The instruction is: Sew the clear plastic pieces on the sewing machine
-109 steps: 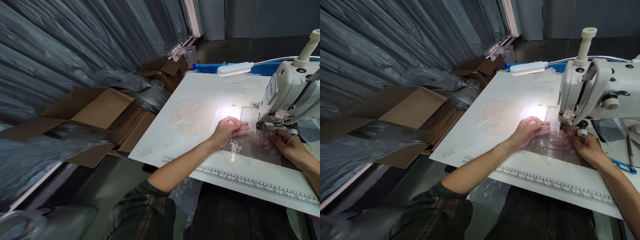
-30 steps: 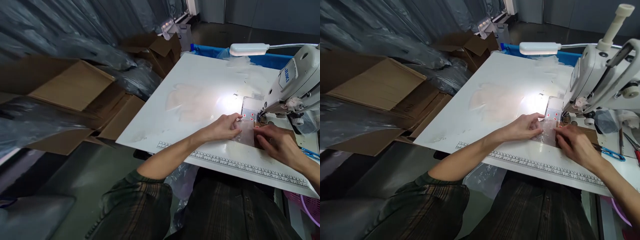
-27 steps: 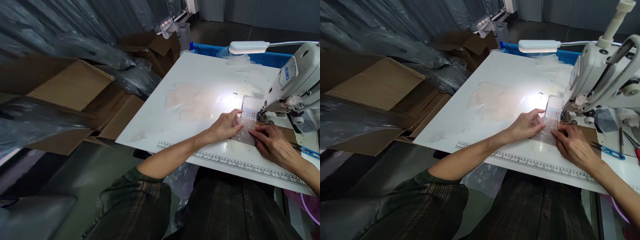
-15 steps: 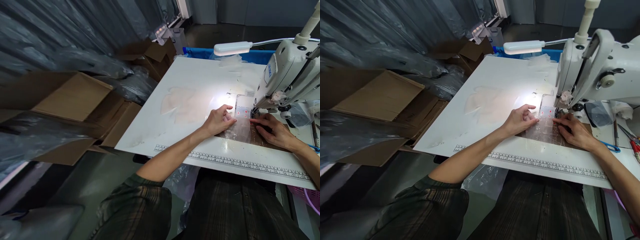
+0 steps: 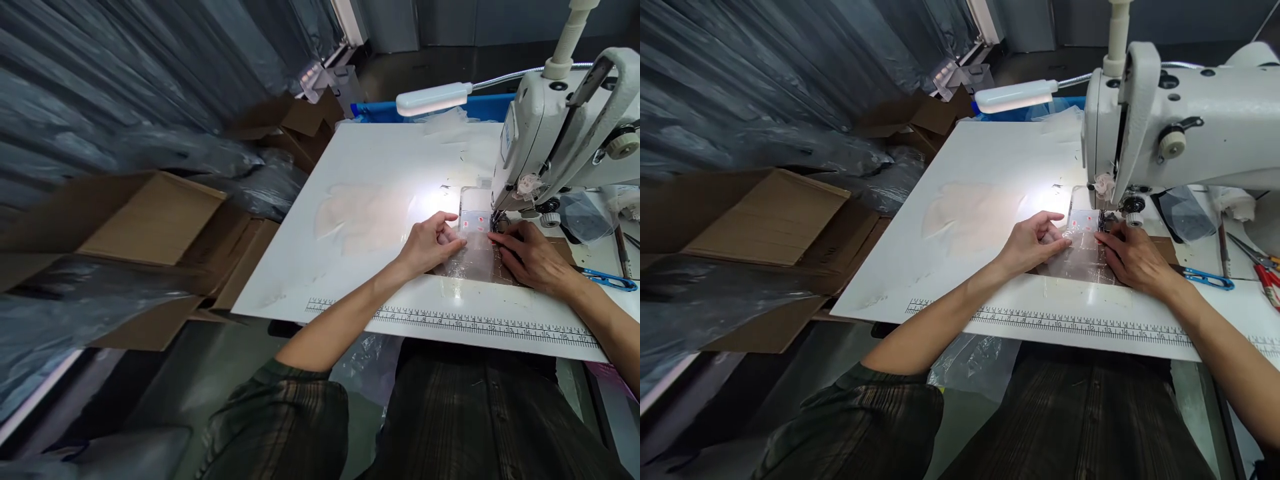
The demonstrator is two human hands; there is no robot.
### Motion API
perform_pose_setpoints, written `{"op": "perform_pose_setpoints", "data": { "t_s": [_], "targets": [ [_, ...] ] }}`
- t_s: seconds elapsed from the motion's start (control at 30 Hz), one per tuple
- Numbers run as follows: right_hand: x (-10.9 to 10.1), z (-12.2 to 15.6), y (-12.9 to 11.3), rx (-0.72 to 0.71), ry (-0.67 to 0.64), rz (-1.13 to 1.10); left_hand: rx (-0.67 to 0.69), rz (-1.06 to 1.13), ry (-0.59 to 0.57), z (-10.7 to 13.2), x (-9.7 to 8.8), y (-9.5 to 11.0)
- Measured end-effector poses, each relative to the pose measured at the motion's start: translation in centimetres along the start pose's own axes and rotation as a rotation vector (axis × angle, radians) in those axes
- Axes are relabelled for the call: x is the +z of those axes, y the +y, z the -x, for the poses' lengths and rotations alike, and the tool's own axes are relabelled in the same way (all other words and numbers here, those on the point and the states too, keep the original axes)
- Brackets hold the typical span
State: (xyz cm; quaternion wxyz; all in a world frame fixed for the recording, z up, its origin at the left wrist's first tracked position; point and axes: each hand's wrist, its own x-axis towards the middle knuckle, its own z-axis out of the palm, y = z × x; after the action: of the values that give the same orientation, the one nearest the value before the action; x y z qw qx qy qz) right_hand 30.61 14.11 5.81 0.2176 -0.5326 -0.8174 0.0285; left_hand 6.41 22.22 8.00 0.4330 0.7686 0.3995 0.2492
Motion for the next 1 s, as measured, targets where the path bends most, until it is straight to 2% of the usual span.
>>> {"op": "perform_pose_setpoints", "data": {
  "t_s": [0.13,0.23,0.5,0.73,1.0],
  "targets": [
    [0.1,-0.2,-0.3,-0.012,-0.016,0.088,0.147,-0.221,0.073,0.3,0.3,0.3],
    [-0.1,-0.2,-0.4,-0.006,-0.007,0.081,0.182,-0.319,0.069,0.4,0.3,0.5],
    [-1.3,0.7,-0.4,0.061,0.017,-0.106,0.112,-0.199,0.036,0.5,-0.2,0.6],
    [-1.1,0.6,0.0,-0.082,0.035,-0.073,0.052,-0.120,0.028,0.4,-0.3,0.5],
    [-0.3,0.8,0.1,-0.061,0.052,-0.051,-0.042,-0.071,0.032,0.1,-0.3,0.8]
  ]
}}
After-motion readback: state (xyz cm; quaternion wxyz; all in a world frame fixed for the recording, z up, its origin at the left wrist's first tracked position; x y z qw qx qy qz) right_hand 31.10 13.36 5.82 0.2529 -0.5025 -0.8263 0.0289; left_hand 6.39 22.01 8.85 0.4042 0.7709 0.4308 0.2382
